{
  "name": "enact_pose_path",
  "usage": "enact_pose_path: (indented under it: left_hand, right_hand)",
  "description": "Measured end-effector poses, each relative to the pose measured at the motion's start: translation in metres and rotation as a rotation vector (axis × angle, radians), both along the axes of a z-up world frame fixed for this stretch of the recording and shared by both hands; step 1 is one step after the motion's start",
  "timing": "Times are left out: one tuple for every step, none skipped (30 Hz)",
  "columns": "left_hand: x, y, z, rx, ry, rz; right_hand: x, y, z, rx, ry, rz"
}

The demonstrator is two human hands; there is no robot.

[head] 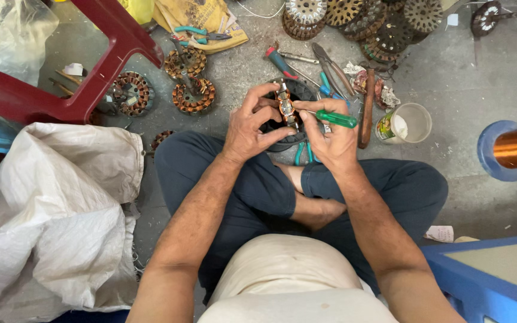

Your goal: The person repairs a motor stator by using a screwdriver to secure wires and insulation, cutting a small piece of material with scissors, and manipulating the stator by hand while sitting on the floor.

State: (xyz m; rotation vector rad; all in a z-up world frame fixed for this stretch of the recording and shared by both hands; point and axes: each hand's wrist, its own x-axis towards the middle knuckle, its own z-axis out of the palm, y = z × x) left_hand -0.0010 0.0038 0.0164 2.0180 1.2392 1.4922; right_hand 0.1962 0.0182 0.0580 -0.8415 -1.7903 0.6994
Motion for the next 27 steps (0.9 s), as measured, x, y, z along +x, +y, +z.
enact_pose_path:
  left_hand:
    - [0.000,0.000,0.000,-0.008,-0.002,0.011]
    - [0.000,0.001,0.000,-0.017,-0.004,0.022]
    - [0.000,0.001,0.001,-0.006,0.003,0.017]
    - [-0.001,0.000,0.002,0.005,0.011,0.012]
    - [0.000,0.000,0.003,0.015,0.017,0.005]
    - [0.000,0.000,0.004,0.023,0.022,0.002]
    - [-0.001,0.001,0.004,0.030,0.028,-0.001]
    - [-0.001,0.001,0.005,0.037,0.035,-0.003]
    - [-0.002,0.002,0.005,0.034,0.044,-0.005]
    - [-0.002,0.002,0.006,0.031,0.054,-0.007]
    - [-0.002,0.003,0.006,0.030,0.065,-0.008]
    - [-0.003,0.003,0.006,0.032,0.073,-0.007]
    - [-0.003,0.004,0.006,0.035,0.081,-0.007]
    - [-0.002,0.005,0.006,0.037,0.089,-0.006]
    - [-0.002,0.005,0.006,0.034,0.099,-0.012]
    - [-0.003,0.005,0.006,0.031,0.109,-0.018]
    - [-0.004,0.007,0.008,0.039,0.121,-0.023]
    - [-0.004,0.007,0.009,0.043,0.122,-0.025]
    - [-0.003,0.006,0.009,0.047,0.119,-0.029]
    - [-0.002,0.005,0.010,0.050,0.116,-0.032]
    - [-0.003,0.004,0.010,0.063,0.125,-0.025]
    - [-0.003,0.004,0.010,0.076,0.133,-0.018]
    - [-0.001,0.002,0.010,0.084,0.136,-0.015]
    - [0.000,0.001,0.009,0.078,0.137,-0.013]
    - [-0.001,0.000,0.009,0.076,0.137,-0.010]
    - [0.000,0.000,0.009,0.074,0.138,-0.007]
    - [0.000,0.000,0.009,0.073,0.139,-0.007]
  right_hand:
    - [0.000,0.001,0.003,0.044,-0.061,-0.020]
    - [-0.001,0.002,0.005,0.089,-0.121,-0.039]
    - [-0.001,0.002,0.008,0.110,-0.141,-0.037]
    - [-0.001,0.002,0.010,0.131,-0.161,-0.035]
    - [0.000,0.002,0.011,0.151,-0.182,-0.035]
    - [-0.001,0.003,0.012,0.167,-0.195,-0.047]
    - [-0.002,0.003,0.012,0.184,-0.208,-0.060]
    - [-0.002,0.003,0.011,0.200,-0.221,-0.073]
    - [-0.002,0.004,0.010,0.189,-0.196,-0.065]
    - [-0.002,0.003,0.008,0.178,-0.171,-0.057]
    - [-0.002,0.004,0.006,0.168,-0.144,-0.048]
    - [-0.003,0.004,0.003,0.147,-0.109,-0.043]
    - [-0.003,0.004,-0.001,0.126,-0.074,-0.039]
    - [-0.003,0.004,-0.005,0.105,-0.039,-0.035]
    - [-0.002,0.003,-0.009,0.072,-0.036,-0.050]
    - [-0.002,0.003,-0.013,0.039,-0.033,-0.066]
    - [-0.002,0.005,-0.014,0.018,-0.027,-0.081]
    - [-0.002,0.006,-0.014,0.029,-0.017,-0.065]
    - [-0.001,0.006,-0.014,0.039,-0.009,-0.050]
    - [0.000,0.006,-0.013,0.050,-0.002,-0.036]
    - [0.000,0.007,-0.012,0.013,0.010,-0.028]
    - [0.001,0.008,-0.010,-0.024,0.022,-0.021]
    - [0.002,0.008,-0.009,-0.066,0.029,-0.016]
    - [0.003,0.007,-0.008,-0.056,0.002,-0.036]
    - [0.004,0.008,-0.006,-0.041,-0.025,-0.055]
    - [0.005,0.008,-0.004,-0.027,-0.052,-0.073]
    - [0.006,0.009,-0.003,-0.049,-0.063,-0.067]
